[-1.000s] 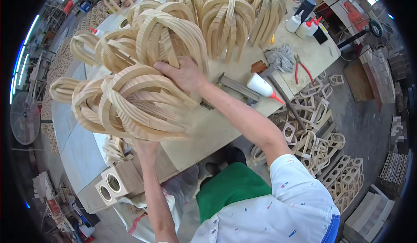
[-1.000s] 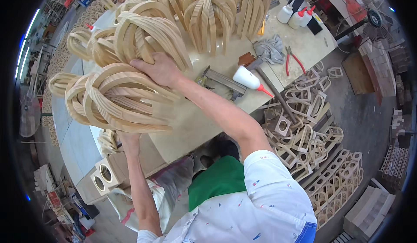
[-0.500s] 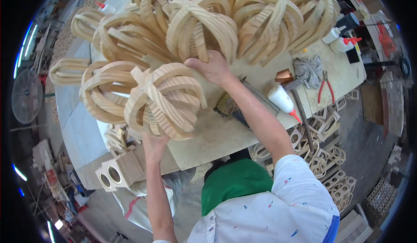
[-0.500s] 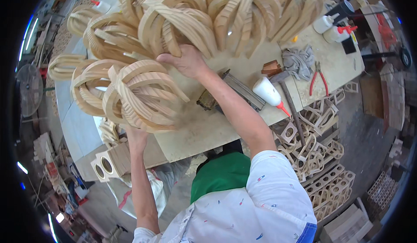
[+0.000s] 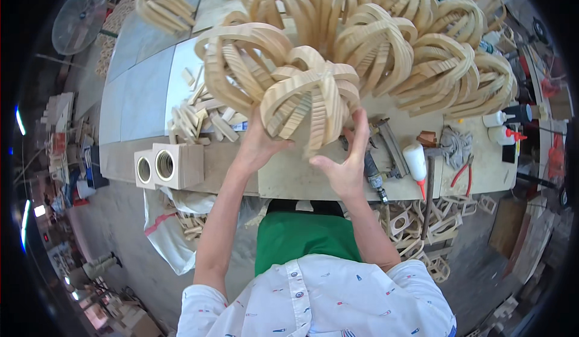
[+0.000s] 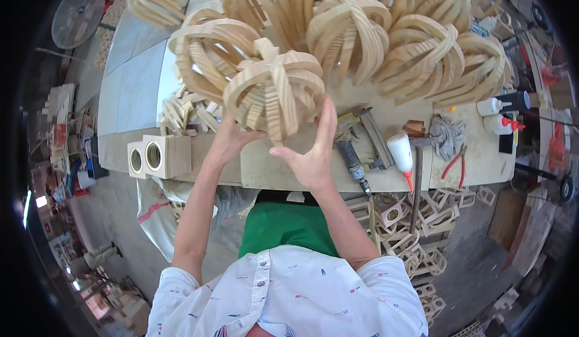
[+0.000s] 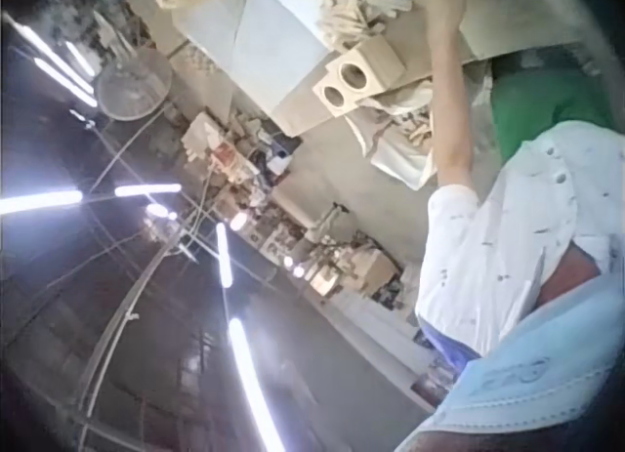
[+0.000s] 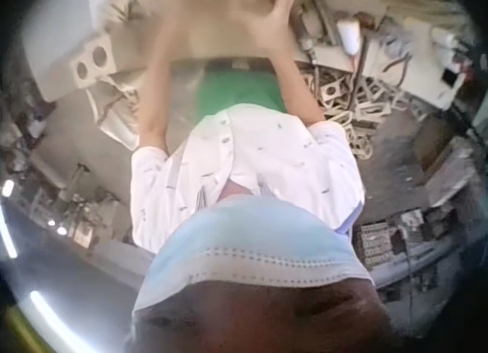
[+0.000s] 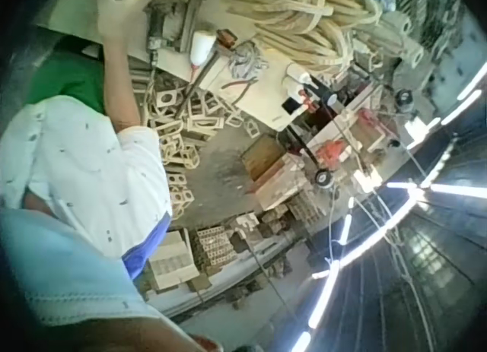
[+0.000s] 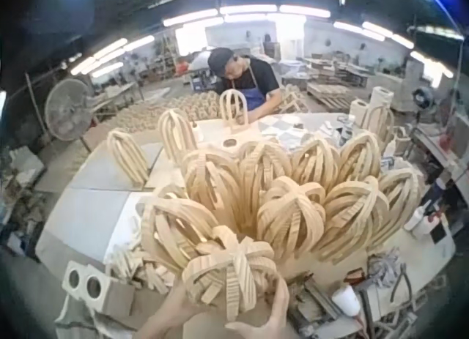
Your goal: The person repeatedly picks up bundles of curved wooden pieces from a floor pile and places them onto a workbench. They then handle small rectangular wooden blocks, applying glue to them and joining them together by hand.
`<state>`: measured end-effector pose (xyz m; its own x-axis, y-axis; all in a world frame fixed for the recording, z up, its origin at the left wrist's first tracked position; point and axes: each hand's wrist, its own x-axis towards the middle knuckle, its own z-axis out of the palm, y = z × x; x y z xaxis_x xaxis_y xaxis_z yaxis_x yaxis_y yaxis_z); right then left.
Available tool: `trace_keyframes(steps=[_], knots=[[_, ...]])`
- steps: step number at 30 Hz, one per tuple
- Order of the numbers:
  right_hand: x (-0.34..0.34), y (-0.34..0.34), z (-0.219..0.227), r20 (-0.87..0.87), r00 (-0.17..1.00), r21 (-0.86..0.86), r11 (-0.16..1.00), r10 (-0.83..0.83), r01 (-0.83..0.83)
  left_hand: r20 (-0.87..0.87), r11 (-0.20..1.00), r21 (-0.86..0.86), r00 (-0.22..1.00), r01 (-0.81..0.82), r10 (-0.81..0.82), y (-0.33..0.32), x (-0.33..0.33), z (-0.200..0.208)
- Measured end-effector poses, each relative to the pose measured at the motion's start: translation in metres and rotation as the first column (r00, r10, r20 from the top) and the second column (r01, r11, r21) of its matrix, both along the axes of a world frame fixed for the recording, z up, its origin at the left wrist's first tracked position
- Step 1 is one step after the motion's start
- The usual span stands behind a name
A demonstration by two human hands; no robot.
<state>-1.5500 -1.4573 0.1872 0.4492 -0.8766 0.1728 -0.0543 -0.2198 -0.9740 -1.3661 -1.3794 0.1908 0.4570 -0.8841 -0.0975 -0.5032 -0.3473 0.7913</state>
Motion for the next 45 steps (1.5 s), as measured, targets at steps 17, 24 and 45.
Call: trace_keyframes(steps=[17,24,45], knots=[[0.038,0.047,-0.035,-0.219,0.941,0.019,0.963,-0.259,0.27,-0.291,0.94,-0.27,0.948,-0.208,0.127,0.048,0.102,0.022],[0.057,0.047,-0.02,-0.236,0.912,0.156,0.914,-0.334,0.375,-0.289,0.98,-0.189,0.957,-0.067,0.01,0.02,0.125,0.041],[0.306,-0.004,0.051,-0.017,0.997,-0.189,0.979,-0.076,0.071,-0.02,0.861,-0.475,0.98,-0.183,0.197,0.047,0.345,0.124]])
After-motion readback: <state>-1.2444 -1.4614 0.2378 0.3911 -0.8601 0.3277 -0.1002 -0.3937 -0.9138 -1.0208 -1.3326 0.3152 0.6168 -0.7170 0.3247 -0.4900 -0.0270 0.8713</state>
